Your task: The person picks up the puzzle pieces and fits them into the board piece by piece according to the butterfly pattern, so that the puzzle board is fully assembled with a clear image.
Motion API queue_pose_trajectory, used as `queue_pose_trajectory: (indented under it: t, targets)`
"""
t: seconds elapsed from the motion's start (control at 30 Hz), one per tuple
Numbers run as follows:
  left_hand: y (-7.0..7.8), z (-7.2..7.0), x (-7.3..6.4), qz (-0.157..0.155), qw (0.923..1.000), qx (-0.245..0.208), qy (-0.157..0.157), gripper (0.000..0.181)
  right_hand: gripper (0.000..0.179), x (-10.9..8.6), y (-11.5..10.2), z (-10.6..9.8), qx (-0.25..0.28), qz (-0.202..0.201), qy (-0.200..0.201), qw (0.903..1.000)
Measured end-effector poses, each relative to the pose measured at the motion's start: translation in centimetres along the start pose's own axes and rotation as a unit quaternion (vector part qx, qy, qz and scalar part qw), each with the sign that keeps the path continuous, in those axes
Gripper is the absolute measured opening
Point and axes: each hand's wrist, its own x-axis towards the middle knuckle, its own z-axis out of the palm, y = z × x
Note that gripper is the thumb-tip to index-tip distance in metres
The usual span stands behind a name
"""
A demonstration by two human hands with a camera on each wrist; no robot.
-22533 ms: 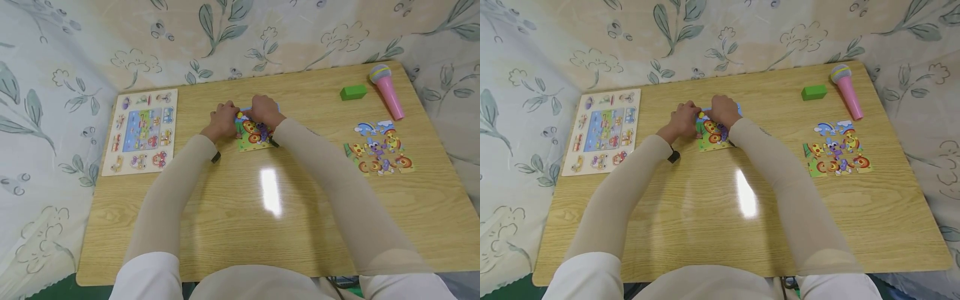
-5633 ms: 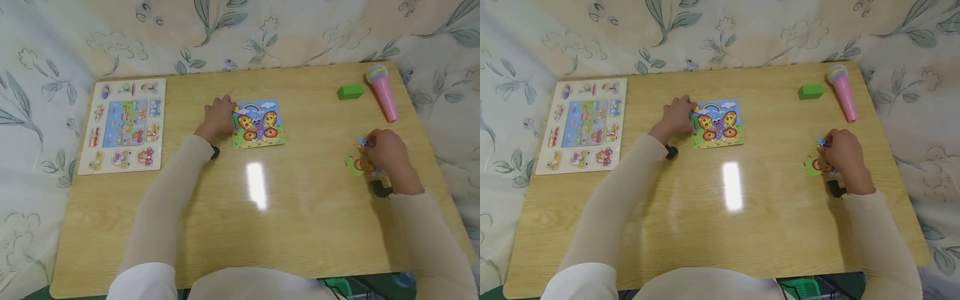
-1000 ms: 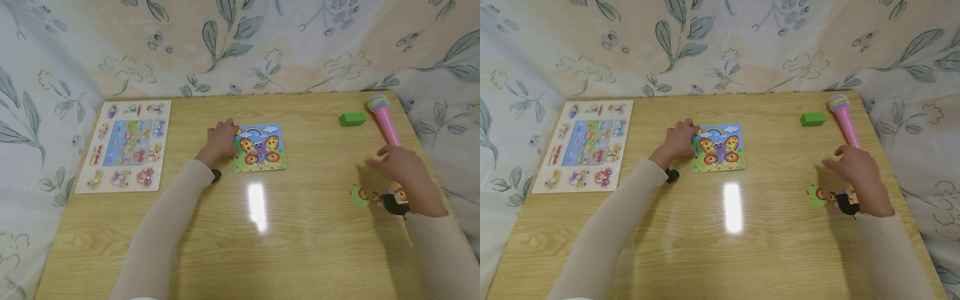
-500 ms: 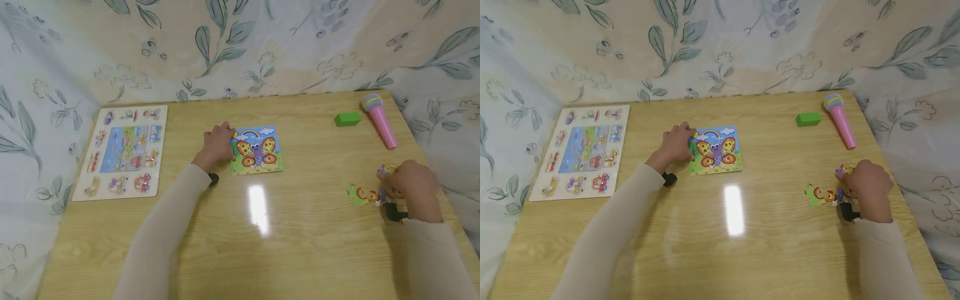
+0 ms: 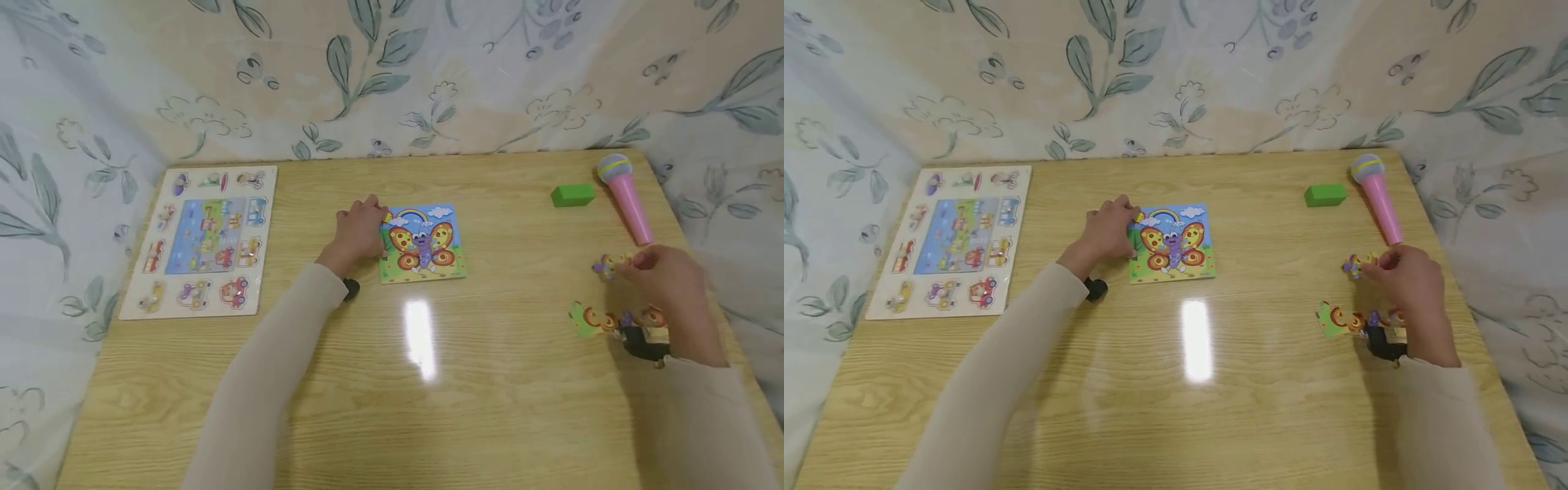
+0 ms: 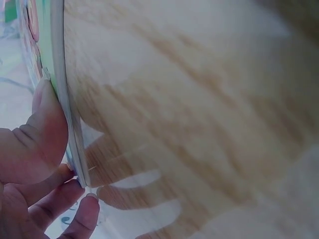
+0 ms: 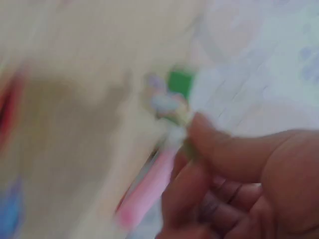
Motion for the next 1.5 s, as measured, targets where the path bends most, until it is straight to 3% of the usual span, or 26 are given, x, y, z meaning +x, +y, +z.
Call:
queue_pose_trajectory:
  t: [0.1, 0.3, 0.43, 0.53, 0.67, 0.83, 0.97, 1.27, 1.5]
  targets:
    - [-0.1, 0.0, -0.1, -0.005, 1.0000, -0.005, -0.002, 0.087, 0.036, 0.1, -3.9, 0.8, 0.062, -0.054, 0.004, 0.9966]
    - [-0.1, 0.1, -0.2, -0.010, 0.9999, -0.014, 0.003, 0.088, 0.023, 0.7, -12.7, 4.1, 0.142, -0.145, -0.042, 0.9783]
    - [0.0, 0.0, -0.2, -0.005, 0.9999, -0.012, 0.002, 0.087, 0.020, 1.5, -16.4, 6.4, 0.173, -0.152, -0.102, 0.9677]
    - [0.2, -0.2, -0.1, 0.000, 1.0000, 0.000, 0.003, 0.087, 0.023, 2.2, -18.1, 8.0, 0.209, -0.129, -0.137, 0.9596]
    - [0.2, -0.2, 0.0, 0.001, 1.0000, 0.005, 0.003, 0.087, 0.026, 3.1, -19.4, 9.8, 0.228, -0.100, -0.146, 0.9575]
    - [0.1, 0.0, 0.0, 0.003, 1.0000, 0.004, 0.002, 0.087, 0.030, 3.8, -20.2, 10.9, 0.185, -0.095, -0.119, 0.9709]
    - [0.0, 0.1, 0.1, 0.003, 1.0000, 0.008, 0.005, 0.086, 0.032, 4.1, -20.6, 11.0, 0.155, -0.087, -0.116, 0.9772]
    - [-0.2, 0.1, 0.2, 0.008, 0.9999, -0.001, 0.011, 0.087, 0.034, 4.8, -20.7, 10.8, 0.133, -0.078, -0.128, 0.9798]
    - [-0.2, 0.2, 0.2, 0.010, 0.9999, -0.008, 0.004, 0.087, 0.034, 5.0, -20.7, 11.2, 0.108, -0.079, -0.113, 0.9845]
